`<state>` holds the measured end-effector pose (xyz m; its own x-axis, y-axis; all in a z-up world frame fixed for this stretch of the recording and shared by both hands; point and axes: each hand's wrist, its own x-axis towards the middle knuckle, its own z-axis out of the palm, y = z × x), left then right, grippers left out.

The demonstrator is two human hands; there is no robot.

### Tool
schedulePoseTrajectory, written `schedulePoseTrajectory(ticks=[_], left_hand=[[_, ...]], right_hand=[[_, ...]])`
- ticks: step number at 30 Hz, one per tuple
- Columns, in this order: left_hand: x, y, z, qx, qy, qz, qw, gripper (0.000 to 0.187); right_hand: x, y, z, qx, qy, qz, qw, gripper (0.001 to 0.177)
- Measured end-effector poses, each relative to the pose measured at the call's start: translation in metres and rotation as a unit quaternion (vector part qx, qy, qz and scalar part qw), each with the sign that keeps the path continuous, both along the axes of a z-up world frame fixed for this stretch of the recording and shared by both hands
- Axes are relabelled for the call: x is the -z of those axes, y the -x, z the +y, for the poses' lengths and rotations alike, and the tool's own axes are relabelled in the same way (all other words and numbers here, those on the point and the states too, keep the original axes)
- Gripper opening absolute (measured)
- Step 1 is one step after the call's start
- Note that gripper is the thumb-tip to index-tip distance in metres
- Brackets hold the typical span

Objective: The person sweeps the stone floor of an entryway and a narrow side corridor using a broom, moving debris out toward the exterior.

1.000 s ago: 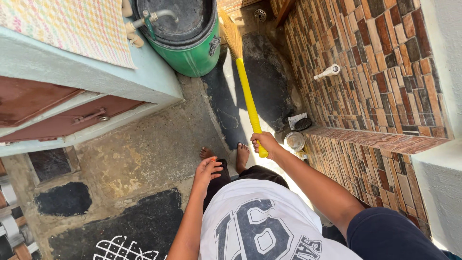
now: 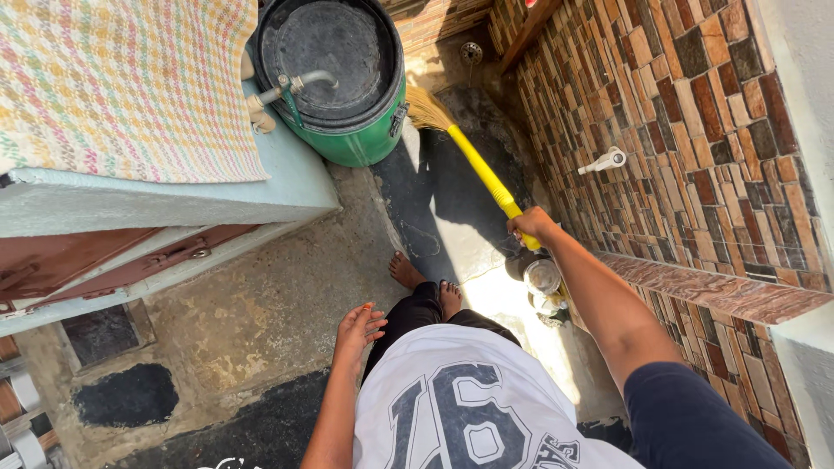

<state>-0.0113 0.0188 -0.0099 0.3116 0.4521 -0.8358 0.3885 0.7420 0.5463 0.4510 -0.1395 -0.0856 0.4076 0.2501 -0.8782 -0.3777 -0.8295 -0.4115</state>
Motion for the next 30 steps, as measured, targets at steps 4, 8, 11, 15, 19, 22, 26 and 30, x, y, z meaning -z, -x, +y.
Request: schedulePoseTrajectory(ticks=[4,8,11,15,19,22,26,30], left_hand=[[-0.007,-0.003,0.03,0.008,-0.032,0.005,0.999,0.04],[-0.004,0.002,0.059,-0.001,-0.043,0.018,0.999,0.039],[0.007,0.003,0.076,-0.007,-0.034,0.012,0.999,0.039],[0.02,0.002,0.092,0.025,-0.022,0.016,0.999,0.041],[0.033,0.0,0.106,0.051,-0.025,0.021,0.998,0.041],[0.049,0.008,0.119,0.058,-0.028,0.014,0.998,0.042],[0.059,0.021,0.128,0.042,-0.018,0.006,0.999,0.042],[0.049,0.026,0.135,0.019,-0.009,0.019,1.0,0.041]], right_hand=[[0.02,-0.001,0.056,0.142,-0.058,0.048,0.987,0.015],[0.008,0.055,0.077,0.285,-0.198,0.156,0.925,0.015],[-0.034,0.074,0.054,0.248,-0.166,0.179,0.937,0.012],[-0.052,0.066,0.046,0.145,-0.109,0.182,0.967,0.013],[-0.001,0.023,0.077,0.098,-0.06,0.098,0.989,0.012],[0.033,0.007,0.111,0.148,-0.061,0.067,0.985,0.016],[0.023,0.075,0.149,0.348,-0.195,0.148,0.905,0.01],[-0.054,0.172,0.131,0.333,-0.162,0.124,0.92,0.009]])
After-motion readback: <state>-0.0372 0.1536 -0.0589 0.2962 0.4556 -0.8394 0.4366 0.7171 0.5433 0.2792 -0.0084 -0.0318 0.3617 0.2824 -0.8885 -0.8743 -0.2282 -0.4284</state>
